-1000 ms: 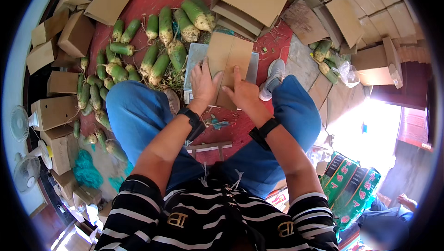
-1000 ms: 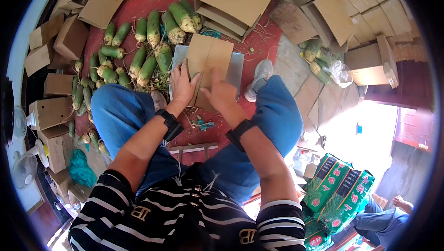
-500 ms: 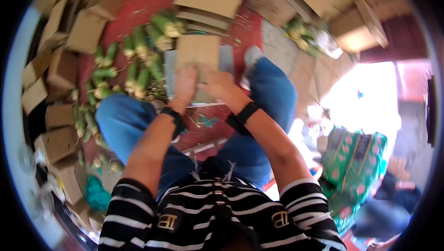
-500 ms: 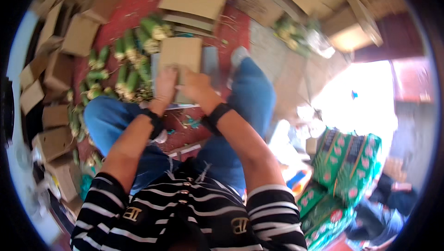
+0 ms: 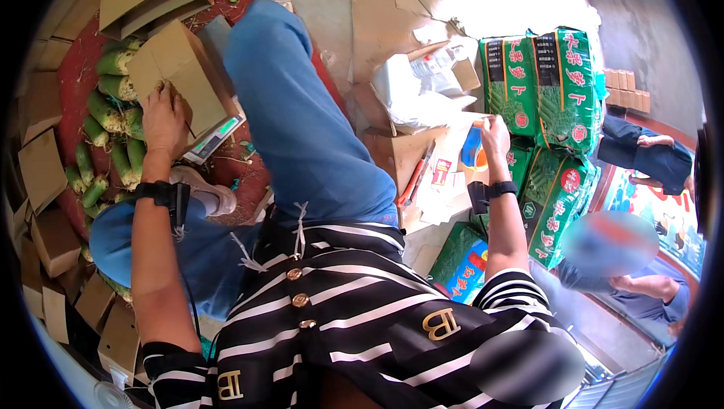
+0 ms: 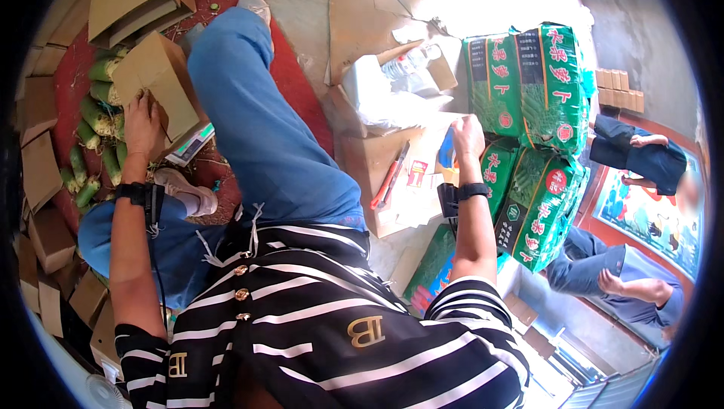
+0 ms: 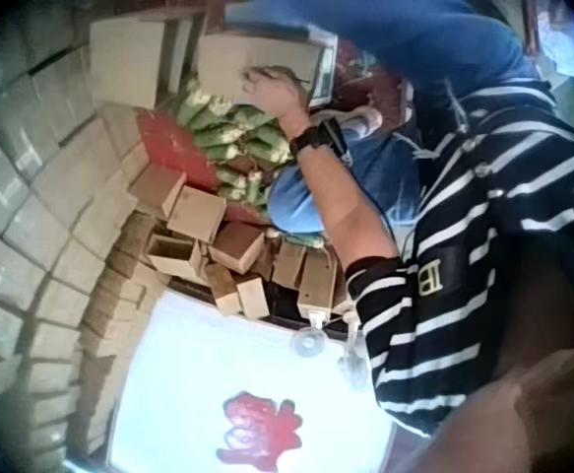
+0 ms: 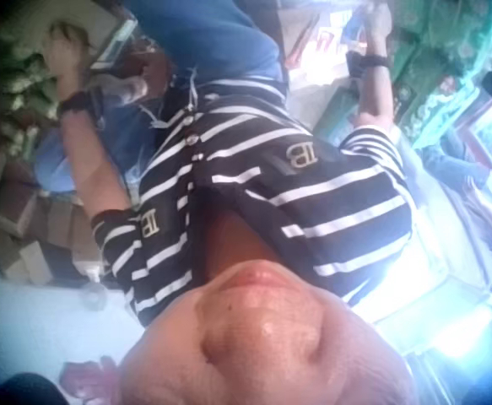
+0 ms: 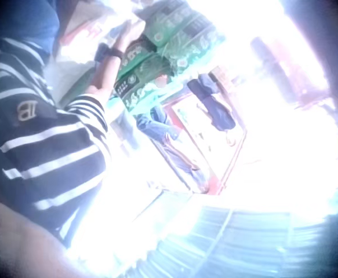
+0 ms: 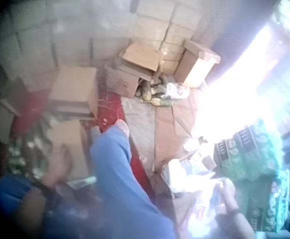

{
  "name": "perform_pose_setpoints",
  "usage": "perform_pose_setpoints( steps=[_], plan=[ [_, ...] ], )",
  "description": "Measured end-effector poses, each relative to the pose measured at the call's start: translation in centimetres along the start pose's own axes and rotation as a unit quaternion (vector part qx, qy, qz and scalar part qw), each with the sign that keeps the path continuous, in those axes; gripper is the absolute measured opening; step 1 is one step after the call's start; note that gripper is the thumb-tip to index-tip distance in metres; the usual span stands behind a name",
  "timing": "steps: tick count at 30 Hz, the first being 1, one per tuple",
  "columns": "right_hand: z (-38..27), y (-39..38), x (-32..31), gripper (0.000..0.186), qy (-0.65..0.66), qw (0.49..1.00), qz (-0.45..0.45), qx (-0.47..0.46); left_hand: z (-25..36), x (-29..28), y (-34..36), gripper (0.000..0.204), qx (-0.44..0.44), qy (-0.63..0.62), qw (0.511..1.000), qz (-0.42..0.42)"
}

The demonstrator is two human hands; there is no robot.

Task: The person is sitting on the floor, trimming the ends of green daikon radishes with a knife, placing them into a plastic bag, and then sealing a cardboard box with tape.

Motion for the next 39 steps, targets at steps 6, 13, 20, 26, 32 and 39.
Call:
perform_pose_setpoints(
  steps=[6,13,20,26,32,39],
  plan=[
    [8.2,1.6,7.9,0.056,0.058,0.979,-0.143,0.136,-0.6,-0.7,-0.5,0.038,0.0,0.019,1.0,0.015],
    [9.3,0.2,10.6,0.068,0.452,0.876,-0.157,-0.063,0.5,-1.7,0.1,0.025,-0.029,-0.033,0.999,-0.008],
    [1.1,5.9,-1.0,0.042,0.525,0.843,-0.114,-0.019,0.6,-1.8,-0.8,0.054,-0.083,-0.028,0.995,-0.042],
    [-30.1,-2.2,-10.9,0.038,0.509,0.723,-0.425,-0.194,0.3,-1.1,-0.2,0.052,-0.113,-0.055,0.989,-0.081],
    [-54.0,-20.2,-9.6,0.047,0.237,0.659,-0.572,-0.427,0.1,-0.4,-0.2,0.05,-0.103,0.0,0.991,-0.09],
    [-64.8,-28.2,-2.7,0.05,0.151,0.593,-0.627,-0.482,0.1,0.5,-2.0,0.049,-0.081,0.006,0.994,0.076]
  ],
)
Point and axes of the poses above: each hand's wrist, its own y-axis towards the middle knuckle, its own x-axis out of the palm, z = x × y, the point moved 4 cm from there along y, towards the middle knuckle, and after that the axes turned 13 degrees about x, right-handed, at the moved point
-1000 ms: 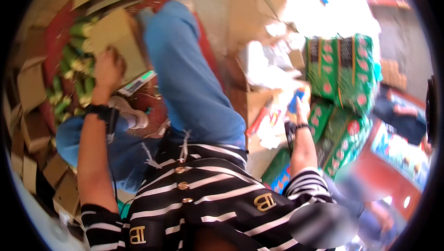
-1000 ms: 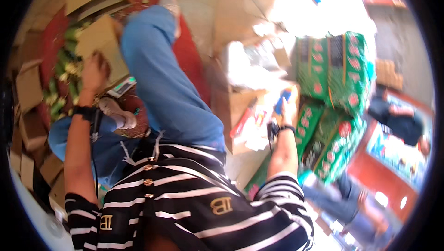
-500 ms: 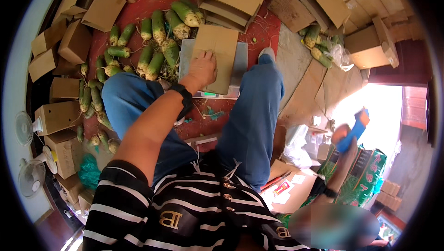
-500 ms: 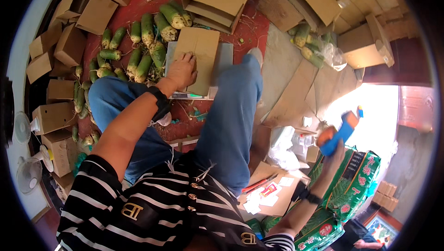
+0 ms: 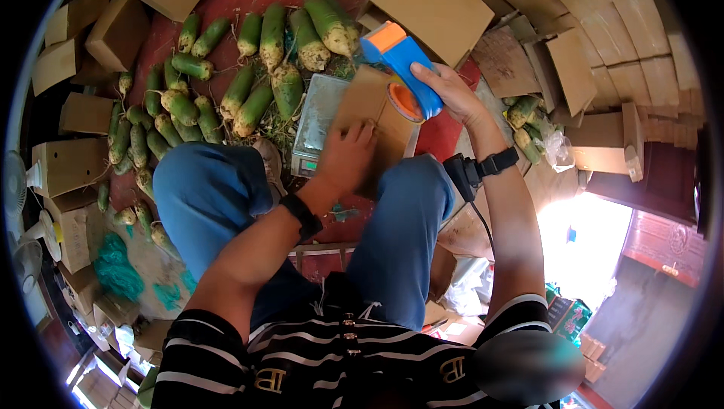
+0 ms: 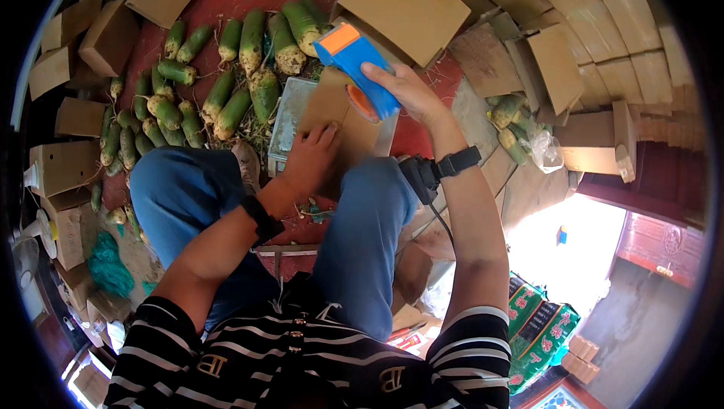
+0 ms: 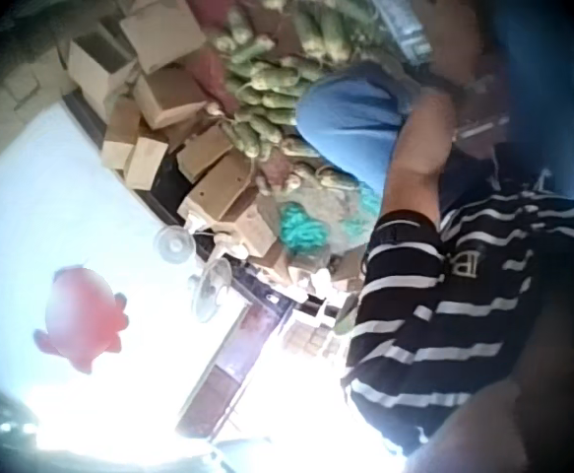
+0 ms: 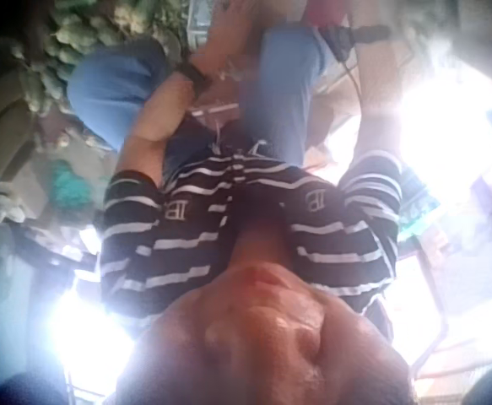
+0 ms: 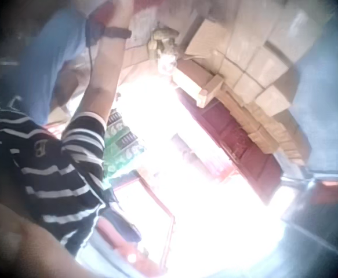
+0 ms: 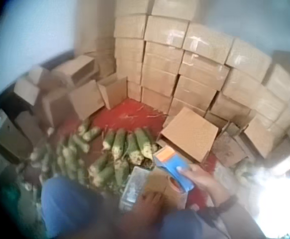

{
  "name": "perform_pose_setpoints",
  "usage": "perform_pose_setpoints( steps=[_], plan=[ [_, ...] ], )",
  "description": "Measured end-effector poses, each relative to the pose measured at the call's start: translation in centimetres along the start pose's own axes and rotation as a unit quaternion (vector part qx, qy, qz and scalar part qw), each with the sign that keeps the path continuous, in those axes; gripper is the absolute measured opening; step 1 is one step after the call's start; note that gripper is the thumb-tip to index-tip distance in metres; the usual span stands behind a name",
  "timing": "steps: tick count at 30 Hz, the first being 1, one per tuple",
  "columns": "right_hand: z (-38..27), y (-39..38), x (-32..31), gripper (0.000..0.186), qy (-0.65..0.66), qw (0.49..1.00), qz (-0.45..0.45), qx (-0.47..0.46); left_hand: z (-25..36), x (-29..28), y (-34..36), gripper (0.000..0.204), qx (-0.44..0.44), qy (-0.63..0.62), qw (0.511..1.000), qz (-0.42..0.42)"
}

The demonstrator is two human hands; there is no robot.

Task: The person is sitting on the floor, trimming the ends of green daikon radishes with a knife, placing them into a plastic bag, and then sealing a cardboard box with tape.

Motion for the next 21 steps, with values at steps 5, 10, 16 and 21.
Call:
perform_pose_setpoints(
  steps=[5,10,16,21],
  plan=[
    [0.7,3.1,1.1,0.059,-0.087,0.993,-0.053,0.066,-0.3,-2.3,-0.3,0.044,-0.031,-0.086,0.995,0.041],
    [2.1,4.4,-0.1,0.061,-0.124,0.989,-0.017,0.074,-7.1,1.0,-0.5,0.029,-0.316,-0.448,0.793,0.265],
    [1.8,4.6,-0.1,0.061,-0.136,0.984,-0.024,0.112,-13.9,2.4,3.4,0.033,-0.391,-0.779,0.447,0.2],
    [0.9,4.6,0.5,0.058,-0.176,0.981,-0.026,0.082,-14.2,2.4,4.6,0.031,-0.344,-0.816,0.431,0.17]
  ],
)
Point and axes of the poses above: each hand's wrist, its own y-axis towards the middle knuckle, its own x-axis out of the palm, z = x × y, the point moved 4 cm from there along y, towards the middle knuckle, and after that the axes turned 13 degrees about x, right-handed, at the moved point
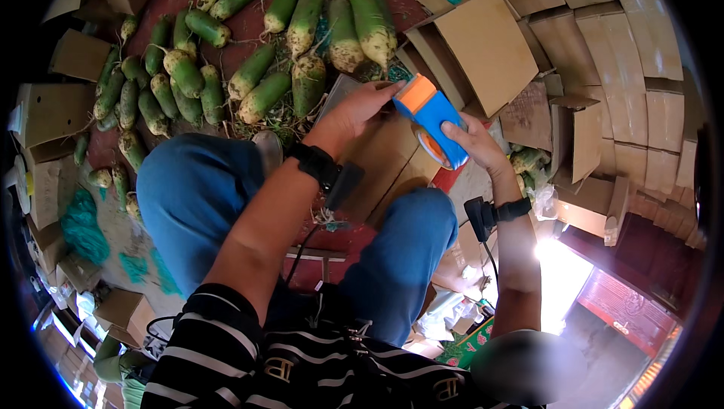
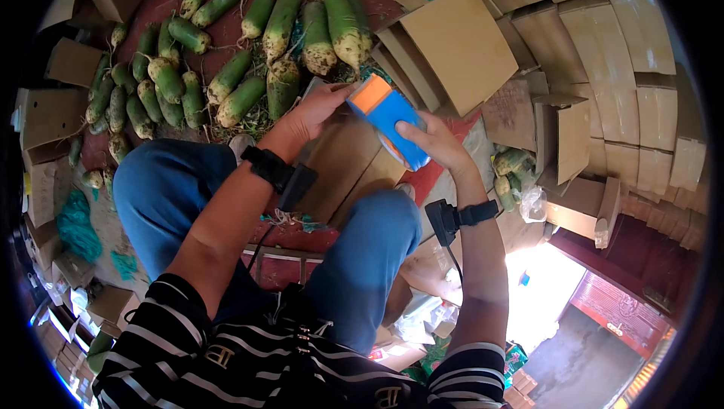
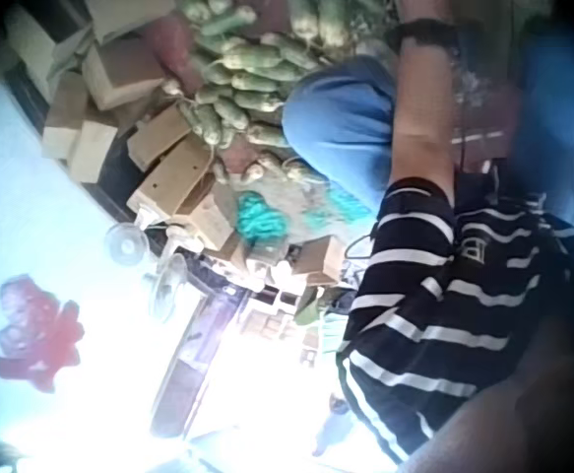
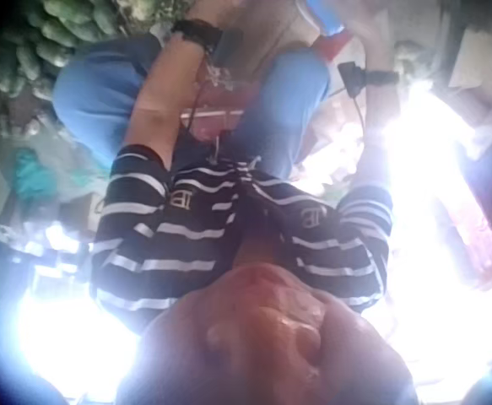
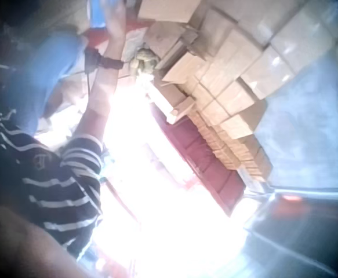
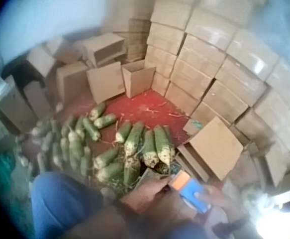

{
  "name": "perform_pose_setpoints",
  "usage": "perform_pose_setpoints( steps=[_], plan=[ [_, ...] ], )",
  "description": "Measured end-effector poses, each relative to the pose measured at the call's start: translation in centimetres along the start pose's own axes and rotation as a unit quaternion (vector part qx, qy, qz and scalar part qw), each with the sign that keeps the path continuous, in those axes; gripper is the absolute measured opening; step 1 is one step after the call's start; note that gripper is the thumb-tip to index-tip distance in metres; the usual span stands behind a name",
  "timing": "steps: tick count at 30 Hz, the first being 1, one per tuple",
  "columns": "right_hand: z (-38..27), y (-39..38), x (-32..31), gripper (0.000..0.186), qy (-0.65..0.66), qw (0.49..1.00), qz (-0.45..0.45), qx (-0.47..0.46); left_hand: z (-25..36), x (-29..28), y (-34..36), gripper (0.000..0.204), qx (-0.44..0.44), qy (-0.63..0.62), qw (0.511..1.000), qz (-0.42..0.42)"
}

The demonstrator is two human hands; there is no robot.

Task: The person is sitting on the floor, trimming the ends of green daikon radishes with a knife, placing them into a plastic bag, and then sealing a cardboard box with tape.

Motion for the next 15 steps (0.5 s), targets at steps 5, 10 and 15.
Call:
perform_pose_setpoints(
  steps=[5,10,15],
  plan=[
    [0.1,0.4,0.0,0.052,-0.014,0.999,-0.038,-0.001,-0.6,-0.3,-0.2,0.028,-0.016,-0.022,0.999,0.027],
    [-0.8,0.4,0.4,0.051,-0.026,0.998,-0.059,0.019,-1.0,-0.7,-0.2,0.022,-0.009,-0.04,0.998,0.043],
    [-1.8,0.8,0.9,0.043,-0.062,0.998,-0.022,-0.021,-0.7,-1.6,0.0,0.017,0.128,0.054,0.988,0.074]
  ],
)
Point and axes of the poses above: each hand's wrist, its own y-axis towards the middle knuckle, its own x-axis out of the palm, z = x × y, the point moved 4 cm from there along y, towards the middle knuckle, and after that the axes turned 13 degrees about x, right-handed, at the moved point
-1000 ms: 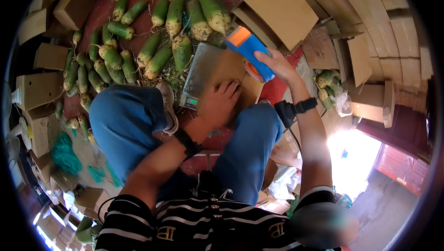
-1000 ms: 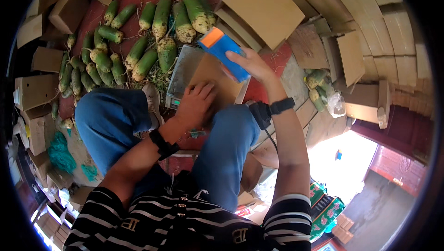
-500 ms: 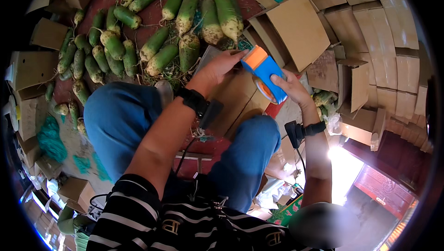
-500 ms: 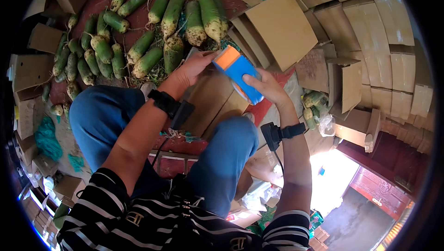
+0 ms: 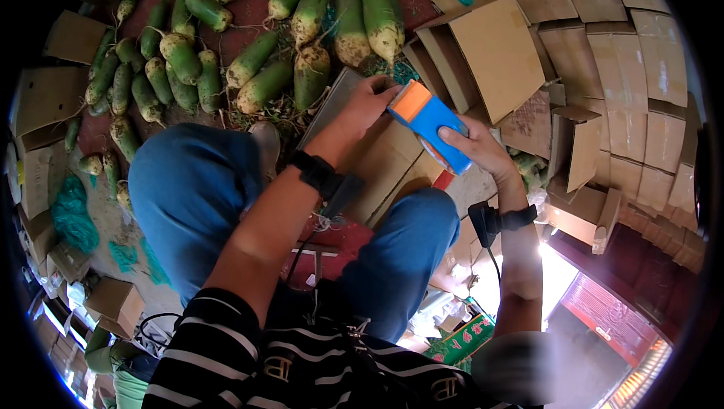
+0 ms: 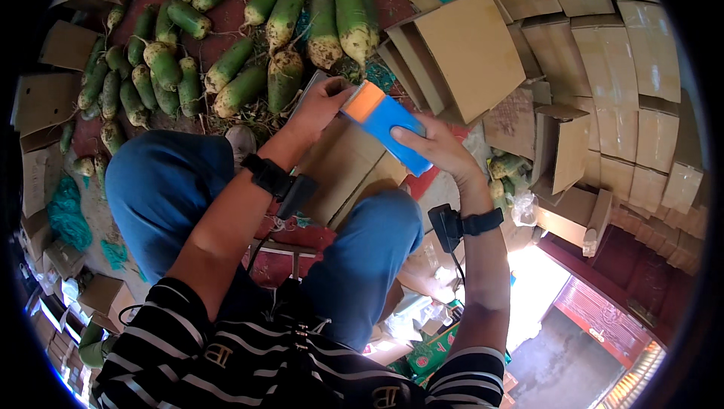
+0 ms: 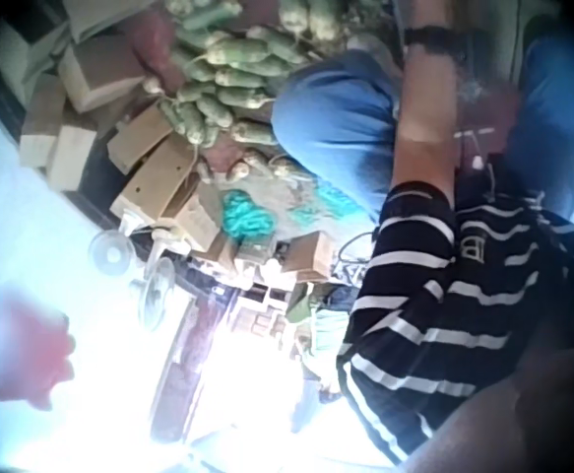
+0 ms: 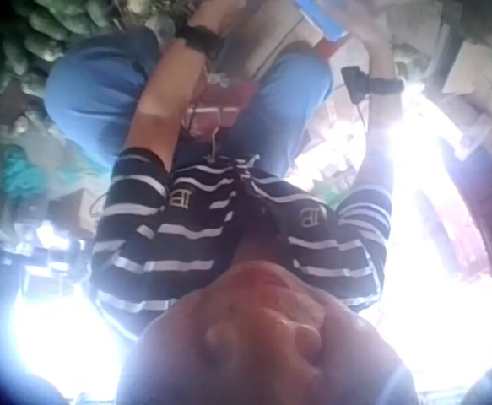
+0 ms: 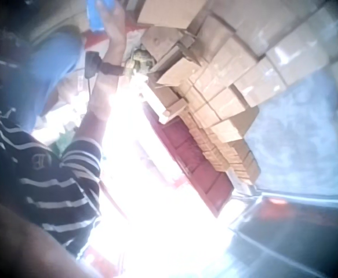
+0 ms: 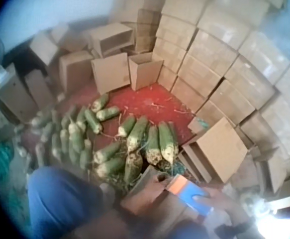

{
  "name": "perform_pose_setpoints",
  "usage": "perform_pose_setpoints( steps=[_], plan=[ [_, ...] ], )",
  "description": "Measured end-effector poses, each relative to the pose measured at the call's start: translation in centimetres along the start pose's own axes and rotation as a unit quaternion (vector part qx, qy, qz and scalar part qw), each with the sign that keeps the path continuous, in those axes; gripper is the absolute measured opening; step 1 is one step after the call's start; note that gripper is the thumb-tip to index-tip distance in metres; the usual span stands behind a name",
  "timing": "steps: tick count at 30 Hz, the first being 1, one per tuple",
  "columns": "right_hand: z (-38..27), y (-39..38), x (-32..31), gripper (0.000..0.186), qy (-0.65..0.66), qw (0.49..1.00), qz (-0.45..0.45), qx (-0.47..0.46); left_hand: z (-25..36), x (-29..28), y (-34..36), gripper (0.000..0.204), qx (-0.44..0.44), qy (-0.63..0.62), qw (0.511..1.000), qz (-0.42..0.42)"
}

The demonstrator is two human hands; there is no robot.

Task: The person is sitting on the floor, trimming the ends of green daikon radishes with a knife, placing them into a plastic bag, and then sealing a cardboard box with tape.

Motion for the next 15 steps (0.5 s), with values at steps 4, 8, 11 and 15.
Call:
perform_pose_setpoints(
  steps=[4,8,11,15],
  plan=[
    [-0.7,-0.6,0.1,0.04,0.008,0.997,-0.038,0.062,0.6,-2.3,0.3,0.016,0.061,0.048,0.996,0.045],
    [0.6,-2.2,-0.6,0.041,-0.007,0.994,-0.038,0.099,0.6,-6.2,1.7,0.017,0.072,0.103,0.988,0.087],
    [1.4,-2.3,-0.9,0.044,-0.017,0.989,-0.042,0.141,-2.5,-7.0,1.9,0.02,0.07,0.171,0.979,0.082],
    [1.0,-2.3,-0.6,0.045,-0.025,0.986,-0.031,0.16,-7.8,-7.0,2.3,0.025,0.068,0.245,0.966,0.048]
  ],
)
Point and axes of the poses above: each hand's wrist, its own y-axis towards the middle knuckle, its own x-axis out of the palm, z = x × y, the point moved 4 cm from there along y, towards the middle knuckle, and after that the axes turned 13 degrees about x, right-handed, at the moved point
